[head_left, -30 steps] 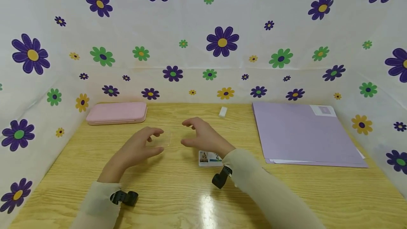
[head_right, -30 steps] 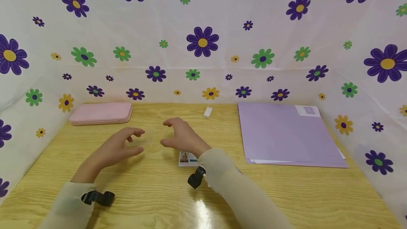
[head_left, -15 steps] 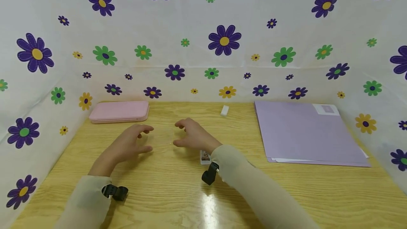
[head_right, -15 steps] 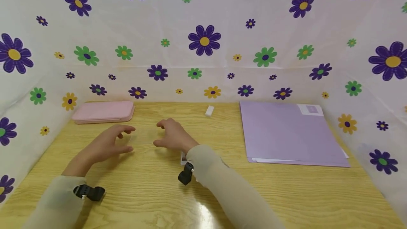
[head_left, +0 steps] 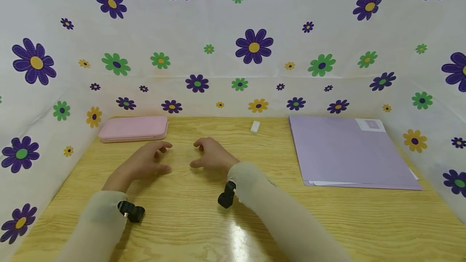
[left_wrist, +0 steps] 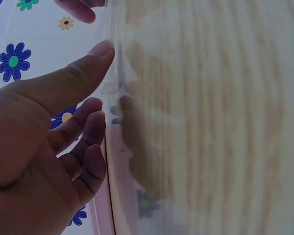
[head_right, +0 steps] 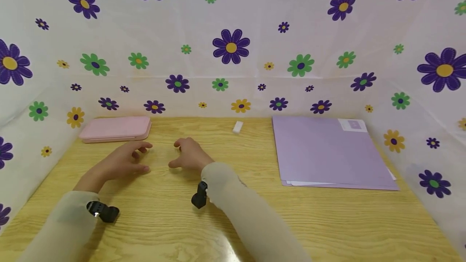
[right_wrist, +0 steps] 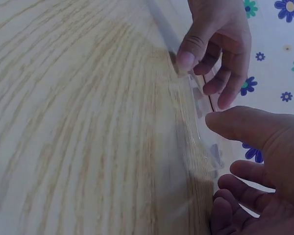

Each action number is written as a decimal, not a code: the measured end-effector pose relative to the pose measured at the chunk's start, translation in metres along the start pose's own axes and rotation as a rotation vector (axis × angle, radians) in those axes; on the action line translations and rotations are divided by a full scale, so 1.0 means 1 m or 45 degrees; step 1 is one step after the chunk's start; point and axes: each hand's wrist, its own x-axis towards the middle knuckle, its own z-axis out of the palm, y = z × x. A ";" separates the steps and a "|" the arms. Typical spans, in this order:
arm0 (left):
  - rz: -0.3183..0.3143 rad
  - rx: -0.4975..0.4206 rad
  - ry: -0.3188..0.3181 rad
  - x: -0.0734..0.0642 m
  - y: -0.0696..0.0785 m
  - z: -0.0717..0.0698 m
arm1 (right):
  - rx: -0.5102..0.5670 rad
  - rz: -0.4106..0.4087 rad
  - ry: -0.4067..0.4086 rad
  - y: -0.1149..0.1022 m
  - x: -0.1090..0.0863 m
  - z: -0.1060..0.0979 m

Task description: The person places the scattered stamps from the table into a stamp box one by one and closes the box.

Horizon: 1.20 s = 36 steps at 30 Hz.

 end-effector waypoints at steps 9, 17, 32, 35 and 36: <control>-0.001 -0.062 -0.062 0.004 -0.010 -0.002 | -0.011 0.017 -0.014 0.002 0.006 0.002; -0.004 -0.112 -0.096 0.015 -0.016 0.002 | -0.104 0.044 0.017 -0.001 0.006 0.005; 0.021 -0.194 -0.138 0.012 -0.007 -0.002 | -0.058 0.034 0.034 0.000 0.008 0.002; 0.032 -0.222 -0.151 0.010 -0.004 -0.005 | -0.001 0.025 0.021 0.000 0.006 0.002; 0.033 -0.220 -0.151 0.009 -0.003 -0.006 | 0.002 0.022 0.017 -0.001 0.006 0.002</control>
